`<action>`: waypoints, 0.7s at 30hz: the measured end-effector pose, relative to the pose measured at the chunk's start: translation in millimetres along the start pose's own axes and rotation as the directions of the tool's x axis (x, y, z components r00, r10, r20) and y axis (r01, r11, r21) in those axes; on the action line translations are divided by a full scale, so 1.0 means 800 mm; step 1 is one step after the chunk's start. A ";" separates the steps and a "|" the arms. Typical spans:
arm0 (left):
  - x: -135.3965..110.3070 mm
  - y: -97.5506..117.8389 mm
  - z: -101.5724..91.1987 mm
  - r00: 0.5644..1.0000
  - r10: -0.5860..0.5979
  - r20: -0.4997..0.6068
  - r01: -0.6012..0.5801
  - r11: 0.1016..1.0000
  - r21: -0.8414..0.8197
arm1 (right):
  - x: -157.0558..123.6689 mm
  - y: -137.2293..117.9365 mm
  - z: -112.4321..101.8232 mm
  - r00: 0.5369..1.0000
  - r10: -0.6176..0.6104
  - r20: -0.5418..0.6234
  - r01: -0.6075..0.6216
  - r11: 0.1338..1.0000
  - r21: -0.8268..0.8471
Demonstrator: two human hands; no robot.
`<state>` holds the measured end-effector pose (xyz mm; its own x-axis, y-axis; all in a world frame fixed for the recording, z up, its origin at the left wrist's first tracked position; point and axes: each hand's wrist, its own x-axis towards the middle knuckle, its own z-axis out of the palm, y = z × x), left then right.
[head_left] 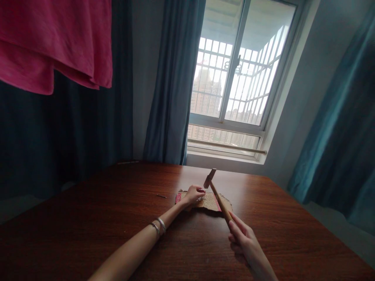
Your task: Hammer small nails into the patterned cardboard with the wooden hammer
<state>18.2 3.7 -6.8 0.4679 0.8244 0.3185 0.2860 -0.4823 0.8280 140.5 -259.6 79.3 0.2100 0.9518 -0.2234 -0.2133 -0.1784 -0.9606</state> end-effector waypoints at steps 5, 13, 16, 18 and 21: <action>0.001 -0.002 0.001 1.000 0.017 0.005 -0.017 1.000 0.004 | -0.002 -0.001 0.000 1.000 0.021 0.003 -0.021 1.000 -0.012; 0.004 -0.006 0.001 1.000 -0.008 0.022 0.009 1.000 -0.010 | 0.003 0.000 0.000 0.999 0.006 0.034 -0.006 1.000 -0.013; 0.003 -0.005 0.002 1.000 0.005 0.016 -0.005 1.000 -0.014 | 0.002 0.000 0.001 0.999 -0.010 0.041 0.011 1.000 -0.010; 0.002 -0.004 0.001 1.000 0.000 0.010 0.001 1.000 -0.006 | 0.002 0.001 0.001 0.999 -0.013 0.037 0.014 1.000 -0.013; 0.001 -0.003 0.000 1.000 0.001 0.021 -0.001 1.000 0.004 | 0.003 0.004 -0.001 1.000 -0.008 0.029 0.008 1.000 -0.019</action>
<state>18.2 5.4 -8.6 0.4855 0.8177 0.3093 0.2893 -0.4841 0.8258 141.2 -257.7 75.9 0.1840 0.9600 -0.2109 -0.1930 -0.1751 -0.9654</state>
